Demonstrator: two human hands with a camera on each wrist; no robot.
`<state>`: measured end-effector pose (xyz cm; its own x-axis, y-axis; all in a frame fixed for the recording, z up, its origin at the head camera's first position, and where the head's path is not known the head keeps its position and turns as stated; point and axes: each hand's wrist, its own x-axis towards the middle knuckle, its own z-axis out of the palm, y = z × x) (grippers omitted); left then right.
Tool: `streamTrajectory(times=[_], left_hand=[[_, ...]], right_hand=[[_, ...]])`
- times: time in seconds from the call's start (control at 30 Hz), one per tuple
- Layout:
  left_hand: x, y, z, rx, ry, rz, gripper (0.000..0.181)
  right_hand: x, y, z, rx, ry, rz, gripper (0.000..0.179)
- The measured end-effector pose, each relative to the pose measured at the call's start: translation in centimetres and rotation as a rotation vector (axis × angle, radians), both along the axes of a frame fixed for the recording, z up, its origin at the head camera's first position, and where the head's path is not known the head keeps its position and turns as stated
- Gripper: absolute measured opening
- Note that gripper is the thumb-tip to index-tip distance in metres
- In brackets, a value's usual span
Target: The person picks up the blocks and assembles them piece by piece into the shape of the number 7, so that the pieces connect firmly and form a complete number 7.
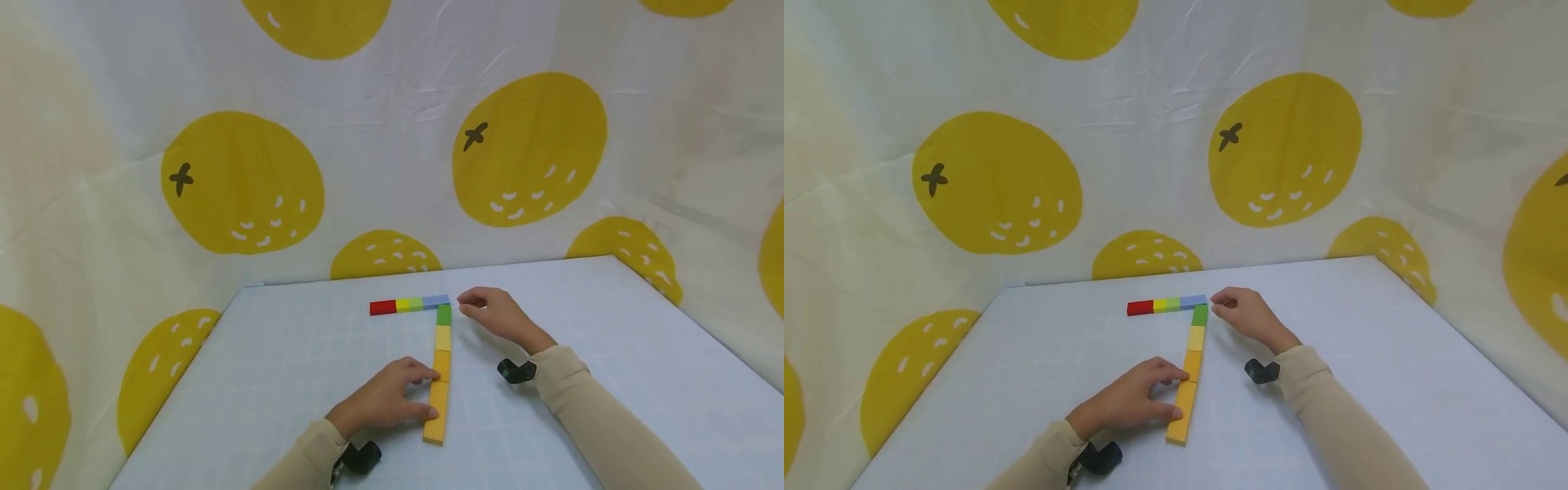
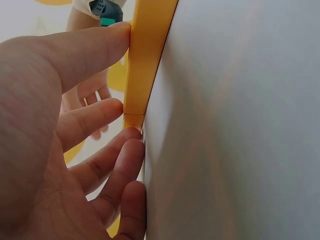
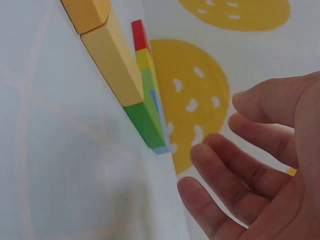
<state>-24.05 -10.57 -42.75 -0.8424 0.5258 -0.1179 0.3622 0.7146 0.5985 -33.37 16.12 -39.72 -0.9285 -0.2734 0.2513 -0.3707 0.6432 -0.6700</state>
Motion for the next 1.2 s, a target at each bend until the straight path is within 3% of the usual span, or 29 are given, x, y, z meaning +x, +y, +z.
streamTrajectory(times=[0.2,0.63,0.93,1.07,1.2], left_hand=[[0.3,0.1,0.2,-0.007,-0.007,0.011,0.055],[0.1,0.5,0.1,-0.024,0.043,-0.003,0.057],[-0.2,0.0,0.5,0.022,0.025,-0.055,0.057],[-0.5,-1.1,0.8,0.105,0.004,-0.009,0.048],[-1.2,-2.5,0.8,0.157,0.044,0.083,0.04]], right_hand=[[0.1,1.2,-0.3,0.015,-0.029,-0.02,0.031],[0.4,3.9,-0.7,0.034,-0.046,-0.077,0.03],[0.5,5.2,-0.9,0.048,-0.029,-0.09,0.03],[0.6,5.7,-1.2,0.049,-0.02,-0.089,0.03],[0.9,6.2,-1.2,0.047,-0.004,-0.087,0.031]])
